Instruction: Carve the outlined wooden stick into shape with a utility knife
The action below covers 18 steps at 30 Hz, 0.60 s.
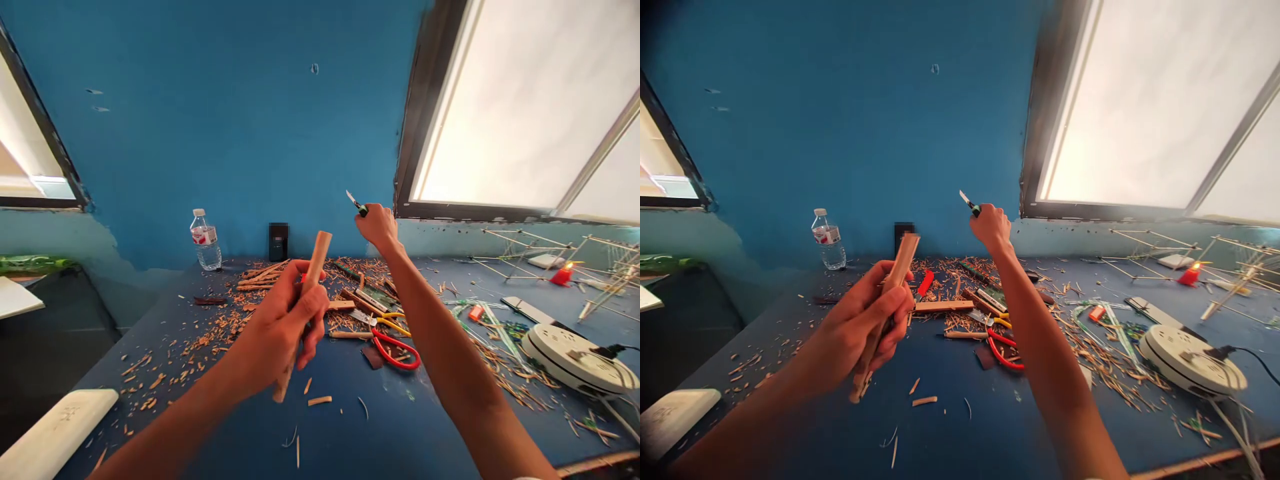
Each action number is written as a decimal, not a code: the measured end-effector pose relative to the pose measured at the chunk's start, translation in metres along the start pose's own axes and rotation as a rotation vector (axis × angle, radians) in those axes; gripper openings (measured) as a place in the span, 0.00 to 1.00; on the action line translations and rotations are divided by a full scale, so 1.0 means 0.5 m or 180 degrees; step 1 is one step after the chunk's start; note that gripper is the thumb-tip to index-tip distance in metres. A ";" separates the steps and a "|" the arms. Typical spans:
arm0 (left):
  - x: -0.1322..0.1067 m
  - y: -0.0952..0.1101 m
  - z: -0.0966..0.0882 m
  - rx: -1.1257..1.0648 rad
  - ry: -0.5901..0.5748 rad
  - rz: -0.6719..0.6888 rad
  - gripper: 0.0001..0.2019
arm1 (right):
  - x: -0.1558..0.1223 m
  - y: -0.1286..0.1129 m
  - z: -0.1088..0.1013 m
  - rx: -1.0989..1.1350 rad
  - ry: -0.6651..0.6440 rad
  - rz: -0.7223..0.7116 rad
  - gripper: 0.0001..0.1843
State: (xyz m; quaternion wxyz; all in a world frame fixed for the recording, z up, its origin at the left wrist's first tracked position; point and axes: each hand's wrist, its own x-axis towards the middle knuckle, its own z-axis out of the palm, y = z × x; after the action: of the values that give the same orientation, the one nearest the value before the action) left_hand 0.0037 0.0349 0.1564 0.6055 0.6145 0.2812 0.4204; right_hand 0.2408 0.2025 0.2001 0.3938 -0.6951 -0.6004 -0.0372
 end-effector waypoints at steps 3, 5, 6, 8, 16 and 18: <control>0.002 0.025 -0.014 -0.0309 0.0125 0.0178 0.10 | -0.006 0.035 -0.008 0.0336 -0.0311 -0.0191 0.14; -0.001 0.036 -0.022 -0.0517 0.0150 0.0190 0.07 | -0.048 0.037 -0.015 0.0648 -0.0520 -0.0432 0.14; -0.003 0.039 -0.026 -0.0637 0.0142 0.0162 0.07 | -0.075 0.032 -0.021 0.0818 -0.0612 -0.0569 0.15; -0.008 0.045 -0.030 -0.0870 0.0076 0.0053 0.07 | -0.128 0.013 -0.039 0.1147 -0.0737 -0.0846 0.17; -0.009 0.046 -0.034 -0.1004 0.0023 -0.0037 0.08 | -0.252 -0.062 -0.142 0.2471 0.0111 -0.1440 0.17; -0.009 0.044 -0.035 -0.0955 0.0063 -0.0076 0.09 | -0.269 -0.052 -0.163 0.2180 0.0500 -0.1645 0.16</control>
State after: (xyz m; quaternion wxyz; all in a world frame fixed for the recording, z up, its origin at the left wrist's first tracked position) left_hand -0.0173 0.0376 0.1758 0.6926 0.5095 0.2284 0.4566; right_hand 0.2154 0.0449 0.1988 0.6239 -0.3463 -0.7005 0.0140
